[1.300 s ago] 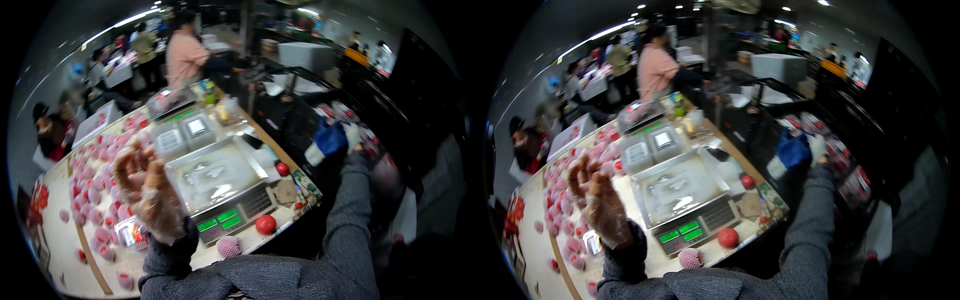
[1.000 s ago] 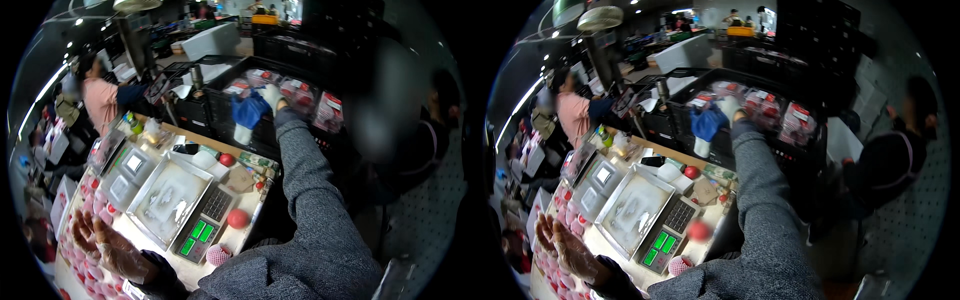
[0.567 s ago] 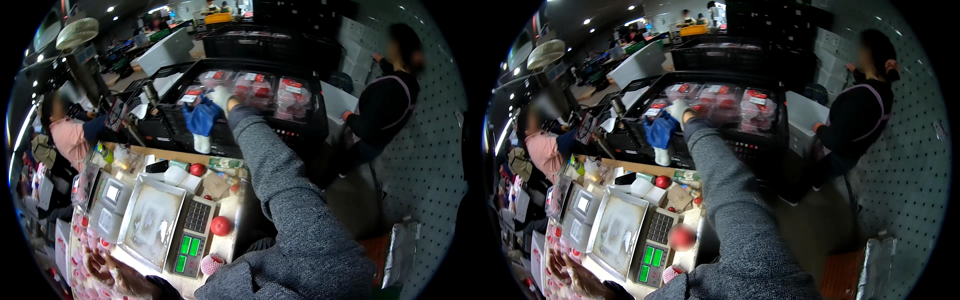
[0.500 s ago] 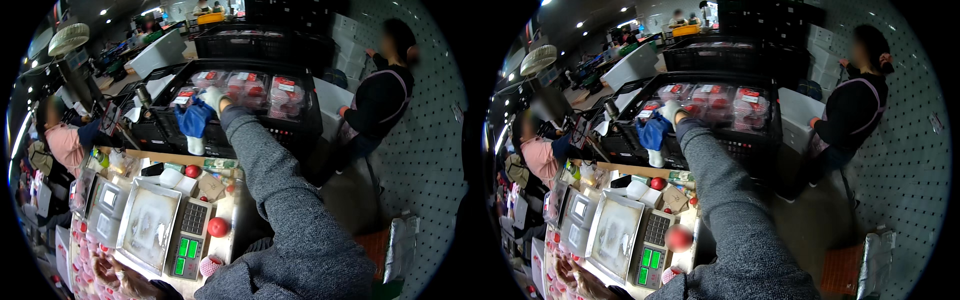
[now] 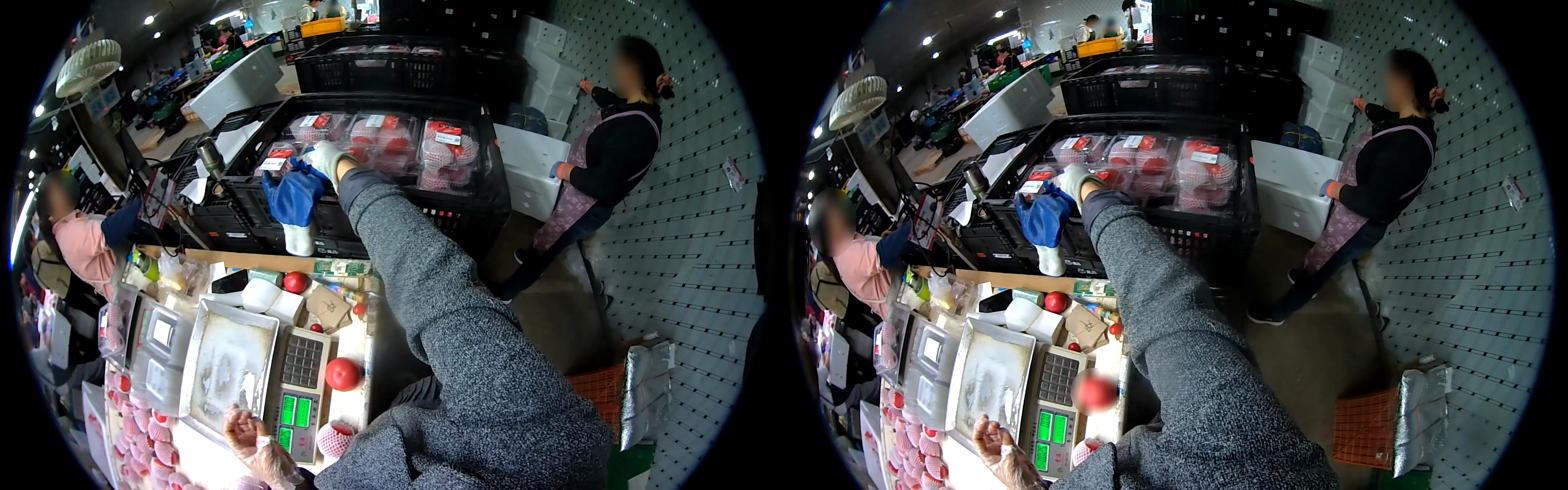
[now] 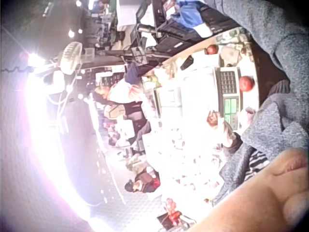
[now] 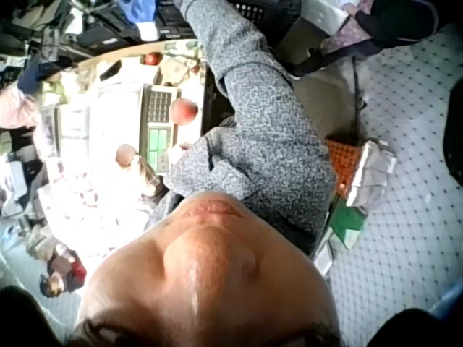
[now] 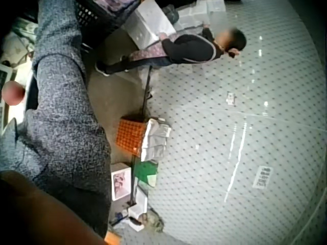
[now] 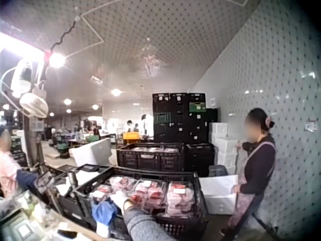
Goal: The person packs individually wrapped red fruit into clear plastic containers on a workbench. They place the fruit into containers, weigh them on a digital scale, and then transfer the filled containers into black crates. The person also handles loose wrapped fruit and empty containers throughout the process.
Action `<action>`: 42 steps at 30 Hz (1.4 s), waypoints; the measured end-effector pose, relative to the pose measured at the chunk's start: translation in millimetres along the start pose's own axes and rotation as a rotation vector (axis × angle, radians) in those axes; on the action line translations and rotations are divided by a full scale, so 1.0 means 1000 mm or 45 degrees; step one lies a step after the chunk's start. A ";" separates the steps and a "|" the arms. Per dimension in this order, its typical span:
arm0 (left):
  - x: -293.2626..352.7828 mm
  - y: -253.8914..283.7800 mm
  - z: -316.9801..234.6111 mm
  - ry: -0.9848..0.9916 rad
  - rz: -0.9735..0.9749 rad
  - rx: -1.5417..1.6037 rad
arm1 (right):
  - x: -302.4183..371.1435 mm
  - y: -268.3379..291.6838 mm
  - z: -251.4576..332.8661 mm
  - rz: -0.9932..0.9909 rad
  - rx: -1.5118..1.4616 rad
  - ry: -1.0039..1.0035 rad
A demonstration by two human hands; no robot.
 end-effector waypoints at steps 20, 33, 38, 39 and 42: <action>0.042 -0.045 -0.059 0.582 0.532 -0.062 | 0.050 0.060 0.098 -0.170 -0.719 -0.335; 0.042 -0.058 -0.031 0.550 0.379 0.208 | 0.247 0.134 0.222 -0.465 -1.668 0.431; 0.044 -0.061 -0.036 0.767 0.334 0.589 | 0.325 0.093 0.253 0.197 -2.632 0.177; 0.046 -0.056 -0.032 0.825 0.283 0.619 | 0.332 0.084 0.255 0.179 -2.788 0.132; 0.049 -0.054 -0.035 0.743 0.248 0.429 | 0.353 0.073 0.252 0.097 -2.804 -0.061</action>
Point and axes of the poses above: each hand's wrist, its own x-axis away from the middle knuckle, its own y-axis out of the back of the hand, z = x × y, the point moved 1 cm from there along -x, towards the middle knuckle, and after that the axes turned 2 degrees about -y, right-handed, at the moved point
